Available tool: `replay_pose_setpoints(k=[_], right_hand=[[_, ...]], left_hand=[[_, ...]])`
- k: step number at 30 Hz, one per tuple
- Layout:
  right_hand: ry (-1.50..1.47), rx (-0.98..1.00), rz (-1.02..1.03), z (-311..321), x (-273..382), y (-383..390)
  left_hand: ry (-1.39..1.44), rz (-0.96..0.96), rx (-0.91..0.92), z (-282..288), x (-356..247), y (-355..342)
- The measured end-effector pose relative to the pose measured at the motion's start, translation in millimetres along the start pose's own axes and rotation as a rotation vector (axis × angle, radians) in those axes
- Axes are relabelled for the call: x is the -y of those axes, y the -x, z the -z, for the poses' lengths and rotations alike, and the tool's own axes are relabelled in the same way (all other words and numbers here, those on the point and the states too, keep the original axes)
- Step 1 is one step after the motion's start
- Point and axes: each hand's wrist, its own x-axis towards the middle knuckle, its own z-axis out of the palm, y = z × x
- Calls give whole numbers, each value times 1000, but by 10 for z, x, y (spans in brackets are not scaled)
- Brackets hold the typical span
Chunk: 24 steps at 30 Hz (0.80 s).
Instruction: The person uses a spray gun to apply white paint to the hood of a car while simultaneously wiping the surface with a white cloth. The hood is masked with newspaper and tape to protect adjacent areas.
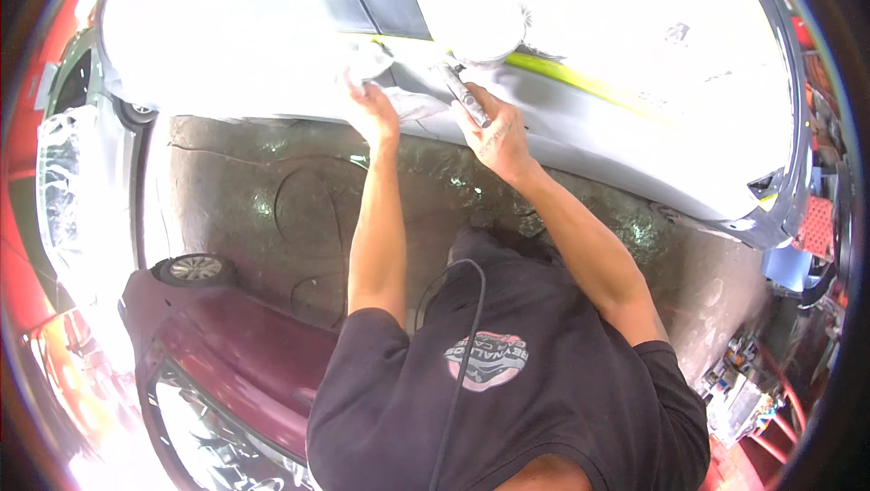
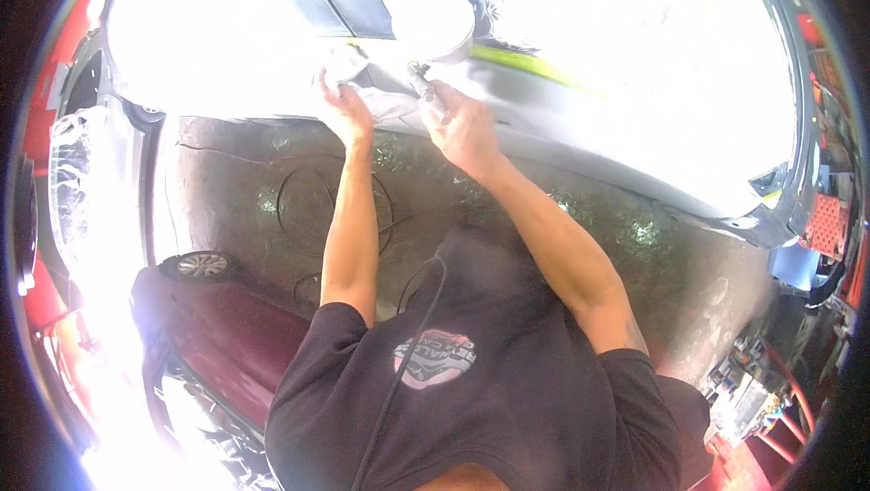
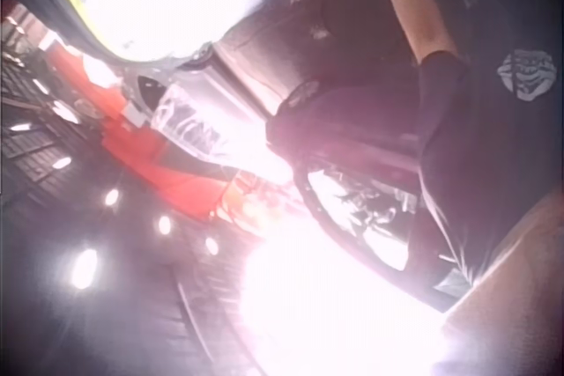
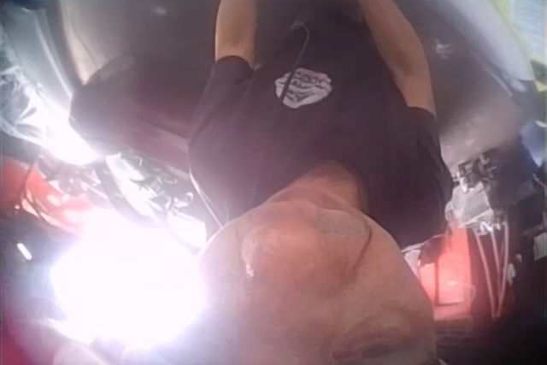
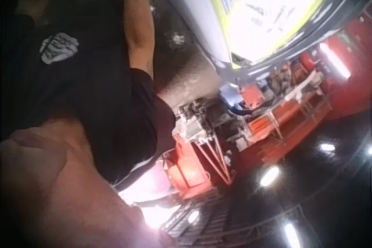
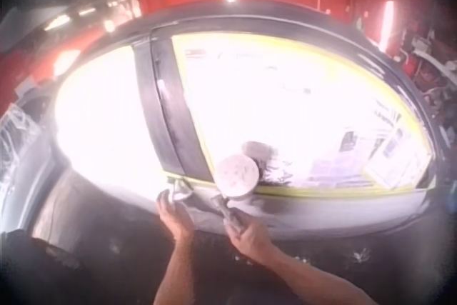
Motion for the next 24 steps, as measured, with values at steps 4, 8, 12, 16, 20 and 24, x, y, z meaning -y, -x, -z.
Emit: replay_pose_setpoints(k=[4, 8, 12, 16, 20, 24], right_hand=[[0, -59, 78, 7, -57, 30], [-47, -6, 50, 100, 7, 24], [-131, -8, -19, 244, 0, 88], [-103, -32, -23, 359, -92, 180], [-122, 17, -116, 543, 16, 212], [-62, -14, -153, 719, -97, 317]], left_hand=[[49, -54, 69, 69, -39, 74], [-73, -147, 225, -401, 35, 194], [-15, -154, 163, -634, -11, 391], [60, -107, 354, -748, -204, 783], [-45, -388, 366, -853, -206, 1133], [-284, -498, 463, -624, -40, 708]])
